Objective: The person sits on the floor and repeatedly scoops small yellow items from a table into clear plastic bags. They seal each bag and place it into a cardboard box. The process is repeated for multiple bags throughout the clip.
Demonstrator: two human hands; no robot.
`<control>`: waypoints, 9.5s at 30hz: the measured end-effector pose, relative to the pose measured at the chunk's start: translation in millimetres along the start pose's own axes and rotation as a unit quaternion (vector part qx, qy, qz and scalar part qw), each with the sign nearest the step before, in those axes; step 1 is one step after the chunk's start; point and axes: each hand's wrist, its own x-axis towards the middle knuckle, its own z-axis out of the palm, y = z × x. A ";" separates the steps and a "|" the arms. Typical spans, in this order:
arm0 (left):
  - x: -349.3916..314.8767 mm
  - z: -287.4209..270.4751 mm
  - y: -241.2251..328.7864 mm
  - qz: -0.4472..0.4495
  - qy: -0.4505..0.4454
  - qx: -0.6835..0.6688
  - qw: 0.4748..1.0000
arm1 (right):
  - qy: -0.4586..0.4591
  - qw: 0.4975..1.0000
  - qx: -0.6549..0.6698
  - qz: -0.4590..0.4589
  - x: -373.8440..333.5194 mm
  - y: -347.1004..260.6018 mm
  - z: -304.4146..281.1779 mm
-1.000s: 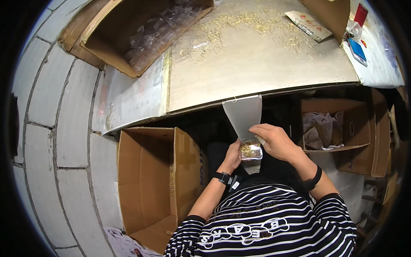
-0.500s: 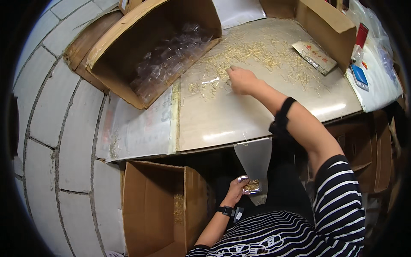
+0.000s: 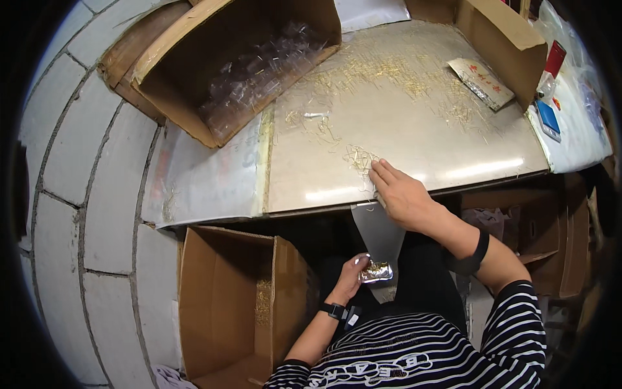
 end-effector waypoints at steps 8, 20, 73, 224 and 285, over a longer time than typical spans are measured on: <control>8.8 31.3 -2.3 -0.032 0.021 0.037 0.999 | 0.074 0.997 0.031 -0.018 2.0 -6.7 7.5; 11.9 34.9 -5.0 0.021 -0.001 0.013 1.000 | 0.052 0.988 0.135 0.056 -120.9 -53.9 -21.2; -71.0 38.0 49.2 0.066 0.043 -0.009 0.997 | 0.135 0.958 0.248 -0.050 -38.7 -69.4 19.1; -174.8 -243.2 127.2 0.249 0.433 0.147 0.854 | -0.028 0.992 0.043 0.113 62.8 -4.3 -58.6; 2.1 39.8 14.6 -0.110 -0.069 0.023 0.991 | 0.061 0.994 0.039 0.088 -9.9 -20.0 13.6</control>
